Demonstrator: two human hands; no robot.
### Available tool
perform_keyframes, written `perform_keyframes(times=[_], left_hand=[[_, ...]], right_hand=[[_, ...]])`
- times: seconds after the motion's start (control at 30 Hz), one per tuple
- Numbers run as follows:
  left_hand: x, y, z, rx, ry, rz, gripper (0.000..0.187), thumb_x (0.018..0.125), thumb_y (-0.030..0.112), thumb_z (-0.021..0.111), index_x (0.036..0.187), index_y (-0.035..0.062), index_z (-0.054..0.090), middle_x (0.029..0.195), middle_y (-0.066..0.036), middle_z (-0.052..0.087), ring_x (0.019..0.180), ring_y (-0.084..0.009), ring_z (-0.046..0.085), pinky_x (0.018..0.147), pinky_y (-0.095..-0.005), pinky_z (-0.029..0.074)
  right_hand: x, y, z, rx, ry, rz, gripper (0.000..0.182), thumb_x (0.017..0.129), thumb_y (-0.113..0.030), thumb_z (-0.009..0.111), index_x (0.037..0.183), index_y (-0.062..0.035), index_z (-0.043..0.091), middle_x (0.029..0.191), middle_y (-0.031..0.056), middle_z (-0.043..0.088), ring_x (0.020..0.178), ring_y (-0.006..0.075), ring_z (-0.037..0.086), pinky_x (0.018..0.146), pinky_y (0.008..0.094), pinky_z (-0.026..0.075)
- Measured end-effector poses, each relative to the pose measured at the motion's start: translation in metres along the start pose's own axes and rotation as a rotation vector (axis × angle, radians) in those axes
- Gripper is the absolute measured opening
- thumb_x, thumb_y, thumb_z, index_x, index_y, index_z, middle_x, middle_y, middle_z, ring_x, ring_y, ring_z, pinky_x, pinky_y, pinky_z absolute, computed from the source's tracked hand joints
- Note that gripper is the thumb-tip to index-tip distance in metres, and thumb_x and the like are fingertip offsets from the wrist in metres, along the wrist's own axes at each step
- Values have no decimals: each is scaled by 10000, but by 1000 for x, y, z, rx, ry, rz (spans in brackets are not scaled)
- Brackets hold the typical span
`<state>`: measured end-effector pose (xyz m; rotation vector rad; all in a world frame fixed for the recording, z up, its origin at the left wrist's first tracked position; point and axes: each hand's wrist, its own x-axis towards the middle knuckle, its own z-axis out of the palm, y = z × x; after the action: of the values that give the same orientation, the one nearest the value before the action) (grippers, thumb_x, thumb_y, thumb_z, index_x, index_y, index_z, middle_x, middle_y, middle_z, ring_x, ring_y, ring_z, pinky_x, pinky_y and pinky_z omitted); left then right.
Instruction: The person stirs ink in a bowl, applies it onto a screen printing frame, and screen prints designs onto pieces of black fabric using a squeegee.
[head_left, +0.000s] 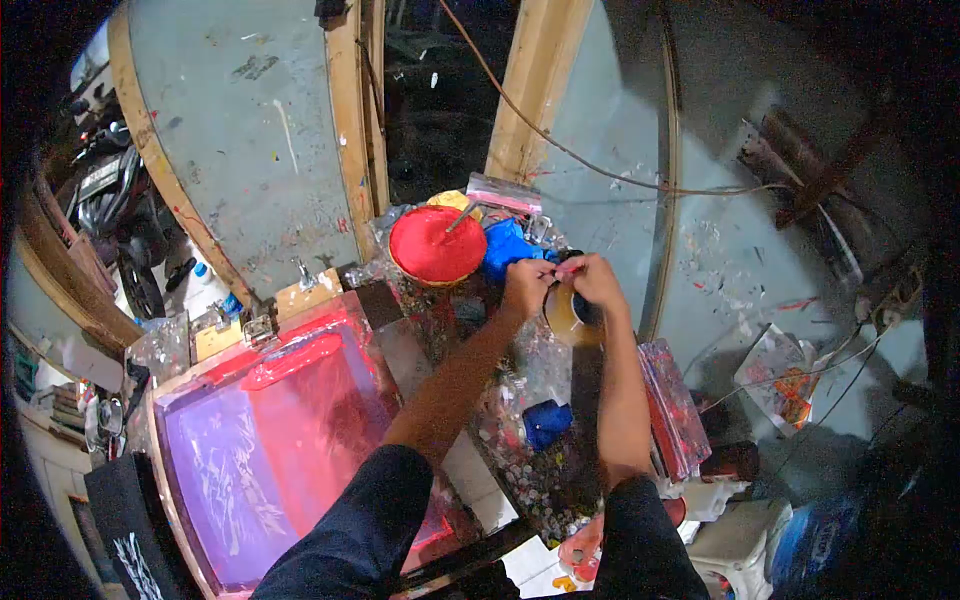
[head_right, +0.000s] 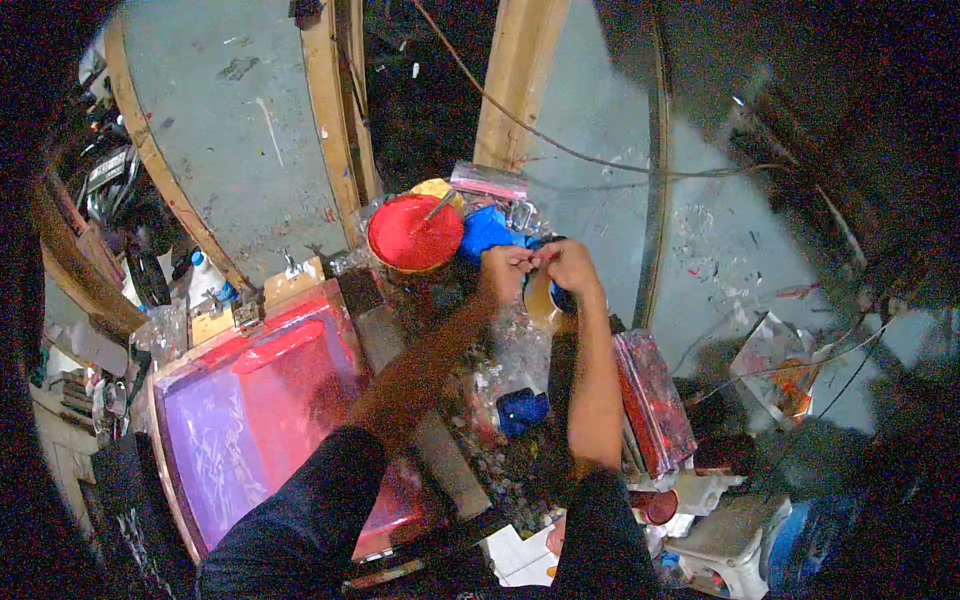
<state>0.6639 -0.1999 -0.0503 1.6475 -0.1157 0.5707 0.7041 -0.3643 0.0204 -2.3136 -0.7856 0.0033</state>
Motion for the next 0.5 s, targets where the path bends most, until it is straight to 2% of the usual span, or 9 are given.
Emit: perform_keyframes(times=[0.03, 0.07, 0.1, 0.13, 0.23, 0.33, 0.43, 0.5], left_hand=[[-1, 1, -2, -60, -3, 13, 198, 799, -4, 741, 995, -7, 773, 960, -205, 762, 840, -286, 768, 748, -363, 596], [-3, 2, -7, 68, -28, 93, 190, 824, 11, 742, 1007, -38, 763, 951, -199, 773, 813, -250, 770, 729, -347, 596], [-5, 6, -11, 0, -41, 46, 202, 832, 21, 744, 1022, -48, 756, 949, -193, 776, 811, -239, 768, 725, -344, 596], [-6, 11, -14, -69, -55, 0, 216, 841, 32, 746, 1037, -59, 750, 947, -188, 778, 808, -228, 766, 721, -340, 596], [-3, 1, -10, -182, -76, -40, 259, 861, 58, 748, 1080, -78, 732, 948, -174, 781, 804, -203, 758, 720, -335, 594], [-1, 0, -4, -165, -43, -31, 298, 871, 67, 739, 1126, -86, 712, 979, -190, 776, 842, -231, 761, 749, -345, 596], [-4, 1, -9, 69, -110, 89, 351, 861, 75, 735, 1165, -95, 690, 1042, -234, 757, 931, -313, 754, 813, -379, 594], [-1, -11, -19, 209, -181, 256, 439, 825, 87, 757, 1215, -94, 664, 1116, -259, 730, 1000, -357, 739, 869, -401, 588]], right_hand=[[3, 4, 0, 62, -8, 10, 124, 870, -65, 776, 977, 0, 782, 849, 89, 774, 767, 126, 676, 724, 306, 544], [8, 7, 0, 122, -13, 17, 111, 865, -65, 787, 958, -5, 786, 839, 71, 770, 763, 116, 669, 716, 299, 539], [11, 11, 0, 182, -18, 25, 98, 860, -66, 799, 939, -9, 790, 829, 52, 767, 759, 106, 661, 707, 291, 535], [16, 14, -1, 268, -76, 166, 117, 848, -86, 828, 934, -17, 789, 830, 26, 760, 764, 79, 647, 706, 289, 534], [21, 25, 1, 323, -1, 140, 147, 823, -113, 814, 931, -17, 788, 798, 88, 771, 709, 142, 675, 656, 319, 533], [26, 41, 13, 140, 79, 23, 224, 810, -173, 821, 960, -12, 785, 871, 115, 778, 756, 196, 714, 721, 353, 565], [2, 25, 16, -87, 199, 51, 536, 777, -204, 819, 1256, 2, 694, 1121, 221, 737, 1013, 329, 712, 918, 402, 555], [-39, -20, 11, -392, 110, 254, 911, 671, -402, 871, 1423, -7, 541, 1317, 302, 606, 1205, 433, 599, 1032, 463, 492]])
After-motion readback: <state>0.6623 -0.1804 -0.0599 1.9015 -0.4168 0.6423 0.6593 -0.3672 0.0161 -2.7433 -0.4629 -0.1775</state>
